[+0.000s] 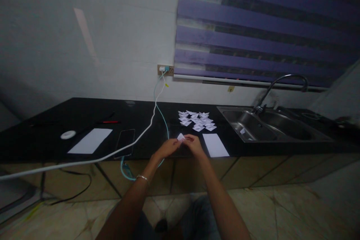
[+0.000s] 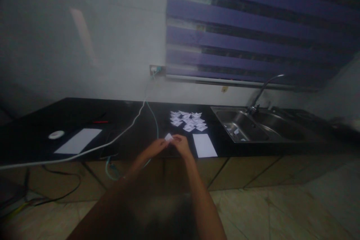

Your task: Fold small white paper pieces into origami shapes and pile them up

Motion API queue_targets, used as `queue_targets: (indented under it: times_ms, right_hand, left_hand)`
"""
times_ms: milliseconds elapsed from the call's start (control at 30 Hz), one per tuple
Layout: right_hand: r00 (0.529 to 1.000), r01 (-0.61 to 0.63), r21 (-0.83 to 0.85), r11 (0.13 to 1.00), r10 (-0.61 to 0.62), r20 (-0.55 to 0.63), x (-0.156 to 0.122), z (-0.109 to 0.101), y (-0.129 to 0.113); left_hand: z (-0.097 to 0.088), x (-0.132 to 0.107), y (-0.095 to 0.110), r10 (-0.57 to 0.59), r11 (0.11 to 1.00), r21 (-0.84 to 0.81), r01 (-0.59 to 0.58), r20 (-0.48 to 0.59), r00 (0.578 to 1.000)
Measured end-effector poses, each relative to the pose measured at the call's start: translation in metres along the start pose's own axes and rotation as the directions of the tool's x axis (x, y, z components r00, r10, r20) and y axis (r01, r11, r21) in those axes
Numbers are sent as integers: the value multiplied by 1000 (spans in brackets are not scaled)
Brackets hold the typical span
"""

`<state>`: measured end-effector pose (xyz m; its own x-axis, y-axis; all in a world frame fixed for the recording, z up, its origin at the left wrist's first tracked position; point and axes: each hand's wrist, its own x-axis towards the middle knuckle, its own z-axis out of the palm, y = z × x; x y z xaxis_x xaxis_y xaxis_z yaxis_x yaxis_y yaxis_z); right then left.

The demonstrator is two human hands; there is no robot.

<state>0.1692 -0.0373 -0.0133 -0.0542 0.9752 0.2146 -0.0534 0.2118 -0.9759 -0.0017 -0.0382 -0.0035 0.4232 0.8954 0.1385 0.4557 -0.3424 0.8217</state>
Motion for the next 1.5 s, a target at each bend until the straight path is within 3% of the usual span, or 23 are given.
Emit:
queue_targets:
  times_ms: [400,633,933,1133,1267,1500]
  right_hand:
    - [998,45,-6,999,-45,37,-1,-1,-1]
    - [997,35,-14,999,-34,68,2,3,1]
    - [993,112,-78,991,-110,37,-1,4,-1]
    - [993,111,-130,985,-104,59,-4,2,-5]
    - [992,92,-145,985,-78,101,-3,4,-6]
    - [998,61,-133,989,-58,25,-4,7,-8]
  left_hand:
    - [-4,-3,10,30,985,-171,-23,42,999]
    - [-7,-2,5,115,963,-255,-85,104,988]
    - [-2,-1,-9,48,993,-112,-39,73,996]
    - [1,1,-3,70,963,-262,-65,9,998]
    - [-3,0,3,137,955,-260,-141,-31,990]
    - [-4,-1,5,130,954,-264,-144,-71,989]
